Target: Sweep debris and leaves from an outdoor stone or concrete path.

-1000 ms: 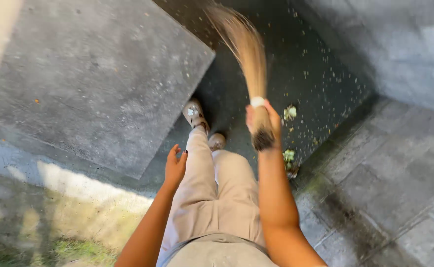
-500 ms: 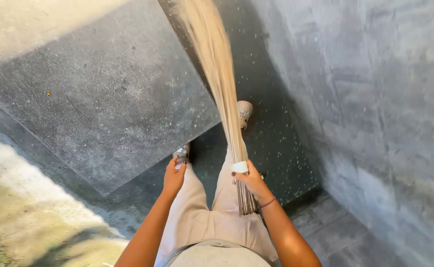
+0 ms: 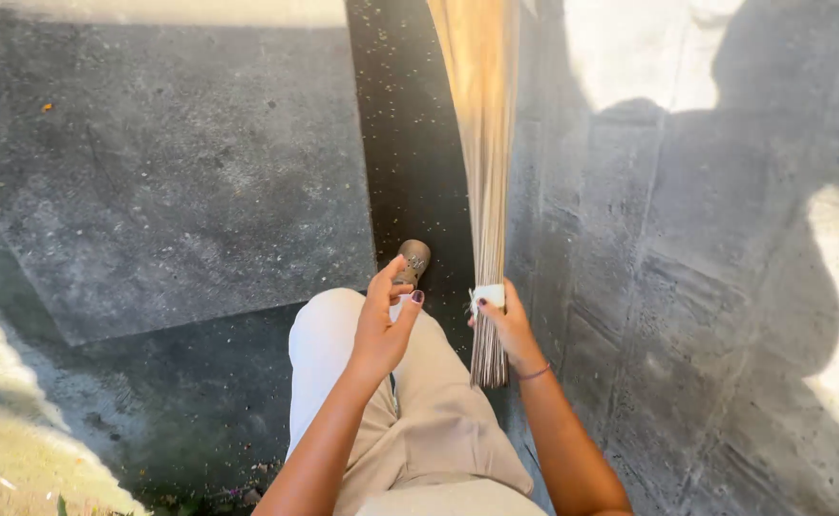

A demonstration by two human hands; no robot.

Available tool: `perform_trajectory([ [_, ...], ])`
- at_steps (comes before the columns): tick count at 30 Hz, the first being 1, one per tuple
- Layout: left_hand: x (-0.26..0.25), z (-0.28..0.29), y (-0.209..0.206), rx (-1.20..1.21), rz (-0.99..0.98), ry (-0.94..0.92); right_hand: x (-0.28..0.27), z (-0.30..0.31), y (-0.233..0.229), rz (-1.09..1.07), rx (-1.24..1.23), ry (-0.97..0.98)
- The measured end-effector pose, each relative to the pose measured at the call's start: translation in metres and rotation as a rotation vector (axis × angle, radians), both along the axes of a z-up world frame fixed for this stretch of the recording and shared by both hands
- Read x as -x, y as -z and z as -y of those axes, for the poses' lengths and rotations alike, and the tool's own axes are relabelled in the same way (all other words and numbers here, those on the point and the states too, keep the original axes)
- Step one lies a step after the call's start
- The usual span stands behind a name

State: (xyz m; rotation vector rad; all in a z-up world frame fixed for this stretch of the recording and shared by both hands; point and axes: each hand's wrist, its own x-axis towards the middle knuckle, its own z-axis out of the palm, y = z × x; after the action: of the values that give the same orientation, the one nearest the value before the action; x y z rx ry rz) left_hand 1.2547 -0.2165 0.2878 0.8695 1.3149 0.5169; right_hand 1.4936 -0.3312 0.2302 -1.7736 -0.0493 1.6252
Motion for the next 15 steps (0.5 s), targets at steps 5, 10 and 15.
perform_trajectory([
  [5, 0.042, -0.104, -0.095, -0.209, 0.035, -0.005, -0.004, -0.115, 0.03, -0.376, -0.082, 0.01],
  [10, 0.102, -0.2, -0.065, -0.23, -0.115, -0.098, 0.028, -0.262, 0.007, -0.407, -0.057, 0.176],
  [15, 0.137, -0.325, -0.046, -0.045, -0.098, -0.008, 0.074, -0.386, -0.056, -0.517, -0.141, 0.378],
])
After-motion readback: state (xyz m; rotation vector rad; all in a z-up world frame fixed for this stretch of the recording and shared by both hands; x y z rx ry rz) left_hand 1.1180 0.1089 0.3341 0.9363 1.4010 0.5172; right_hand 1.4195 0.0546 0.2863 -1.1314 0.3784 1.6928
